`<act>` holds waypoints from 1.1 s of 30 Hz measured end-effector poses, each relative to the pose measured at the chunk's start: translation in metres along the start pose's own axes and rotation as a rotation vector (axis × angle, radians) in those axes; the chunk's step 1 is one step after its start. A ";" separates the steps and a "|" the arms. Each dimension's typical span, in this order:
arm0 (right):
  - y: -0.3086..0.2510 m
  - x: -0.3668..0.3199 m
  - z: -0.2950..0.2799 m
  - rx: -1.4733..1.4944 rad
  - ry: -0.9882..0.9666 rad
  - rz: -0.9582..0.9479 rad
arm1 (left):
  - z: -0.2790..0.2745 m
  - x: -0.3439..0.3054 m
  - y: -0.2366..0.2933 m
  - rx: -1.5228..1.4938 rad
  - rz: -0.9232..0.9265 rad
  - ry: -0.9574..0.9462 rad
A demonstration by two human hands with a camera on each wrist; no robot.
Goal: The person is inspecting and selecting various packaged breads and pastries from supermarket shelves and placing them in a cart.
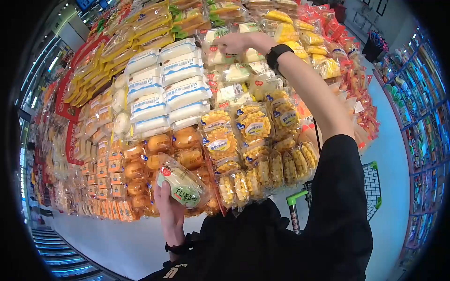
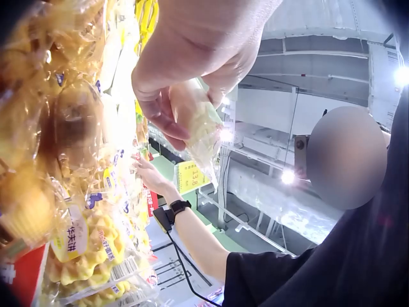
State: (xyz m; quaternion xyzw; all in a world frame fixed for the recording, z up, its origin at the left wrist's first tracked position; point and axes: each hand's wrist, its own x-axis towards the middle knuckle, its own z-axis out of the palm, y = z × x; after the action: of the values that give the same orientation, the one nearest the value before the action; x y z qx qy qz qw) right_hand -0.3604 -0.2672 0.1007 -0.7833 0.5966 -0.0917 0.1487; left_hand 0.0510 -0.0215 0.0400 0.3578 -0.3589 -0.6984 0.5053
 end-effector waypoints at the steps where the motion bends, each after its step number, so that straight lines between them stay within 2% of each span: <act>1: 0.002 0.005 0.003 -0.049 -0.021 -0.030 | 0.000 0.000 0.000 0.001 0.002 -0.003; 2: 0.006 0.009 0.005 -0.098 -0.042 -0.057 | 0.001 0.001 -0.001 0.002 0.003 -0.008; 5: 0.000 0.005 0.004 -0.058 0.084 -0.126 | -0.003 0.003 -0.006 0.046 0.023 -0.026; 8: -0.013 -0.011 0.000 -0.281 0.412 -0.156 | -0.005 0.003 -0.006 0.075 0.035 -0.032; 11: -0.017 -0.021 -0.002 -0.226 0.248 -0.012 | -0.006 0.003 -0.007 0.078 0.026 -0.012; 14: 0.004 -0.023 0.028 -0.139 0.330 -0.145 | -0.005 0.004 -0.010 0.069 0.015 -0.029; 18: 0.004 -0.045 0.007 0.108 0.366 -0.069 | 0.001 0.005 -0.010 0.067 0.020 -0.023; 22: -0.015 -0.083 -0.010 0.122 0.077 0.010 | 0.001 0.007 -0.011 0.038 -0.008 -0.082; 25: -0.003 -0.092 0.006 0.143 -0.010 -0.033 | 0.003 0.006 -0.007 -0.001 -0.056 -0.096; 29: 0.006 -0.087 0.026 0.117 0.001 -0.027 | 0.005 0.006 -0.008 0.006 -0.044 -0.117; 33: -0.009 -0.082 0.028 -0.016 0.076 -0.044 | 0.004 0.005 -0.005 0.031 -0.012 -0.119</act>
State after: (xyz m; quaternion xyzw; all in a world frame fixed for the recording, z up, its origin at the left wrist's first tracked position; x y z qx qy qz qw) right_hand -0.3657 -0.1823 0.0802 -0.7932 0.5853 -0.1199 0.1177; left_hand 0.0444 -0.0250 0.0365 0.3254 -0.3970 -0.7159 0.4734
